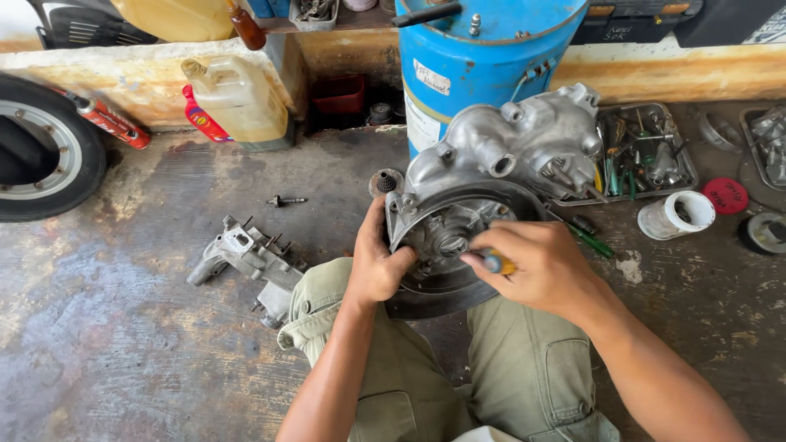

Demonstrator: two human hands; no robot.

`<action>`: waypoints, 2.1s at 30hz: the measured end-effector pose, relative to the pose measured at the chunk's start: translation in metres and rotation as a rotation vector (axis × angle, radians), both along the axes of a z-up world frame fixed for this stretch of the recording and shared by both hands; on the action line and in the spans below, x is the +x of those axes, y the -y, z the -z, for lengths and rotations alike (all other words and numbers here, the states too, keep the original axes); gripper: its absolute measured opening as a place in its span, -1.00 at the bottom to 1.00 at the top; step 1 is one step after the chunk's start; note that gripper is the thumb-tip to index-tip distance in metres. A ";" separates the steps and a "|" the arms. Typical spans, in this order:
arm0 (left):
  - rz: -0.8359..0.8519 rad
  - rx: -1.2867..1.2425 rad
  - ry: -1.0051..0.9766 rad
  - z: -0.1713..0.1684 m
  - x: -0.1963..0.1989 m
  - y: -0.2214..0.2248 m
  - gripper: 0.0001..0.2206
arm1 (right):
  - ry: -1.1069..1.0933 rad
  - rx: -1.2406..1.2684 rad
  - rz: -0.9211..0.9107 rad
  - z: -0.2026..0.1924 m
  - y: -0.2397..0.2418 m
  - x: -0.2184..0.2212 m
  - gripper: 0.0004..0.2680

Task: Repairing a motorcycle engine casing by prying out a component with a screwdriver and tapping it with a hammer

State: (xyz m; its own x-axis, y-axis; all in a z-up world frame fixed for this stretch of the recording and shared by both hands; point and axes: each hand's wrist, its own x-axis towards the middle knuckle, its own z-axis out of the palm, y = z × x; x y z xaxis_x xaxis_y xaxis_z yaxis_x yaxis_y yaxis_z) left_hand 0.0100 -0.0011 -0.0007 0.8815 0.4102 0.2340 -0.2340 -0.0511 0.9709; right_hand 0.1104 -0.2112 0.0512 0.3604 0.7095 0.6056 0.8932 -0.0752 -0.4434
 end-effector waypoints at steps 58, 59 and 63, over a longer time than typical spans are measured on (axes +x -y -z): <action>0.043 0.088 0.080 0.002 -0.008 -0.002 -0.38 | 0.546 -0.359 -0.118 0.030 -0.001 0.012 -0.84; 0.047 0.086 0.084 0.001 -0.008 -0.002 -0.38 | 0.563 -0.357 -0.111 0.037 0.001 0.013 -0.84; 0.051 0.091 0.084 0.004 -0.008 -0.001 -0.37 | 0.445 -0.345 -0.139 0.031 -0.002 0.012 -0.86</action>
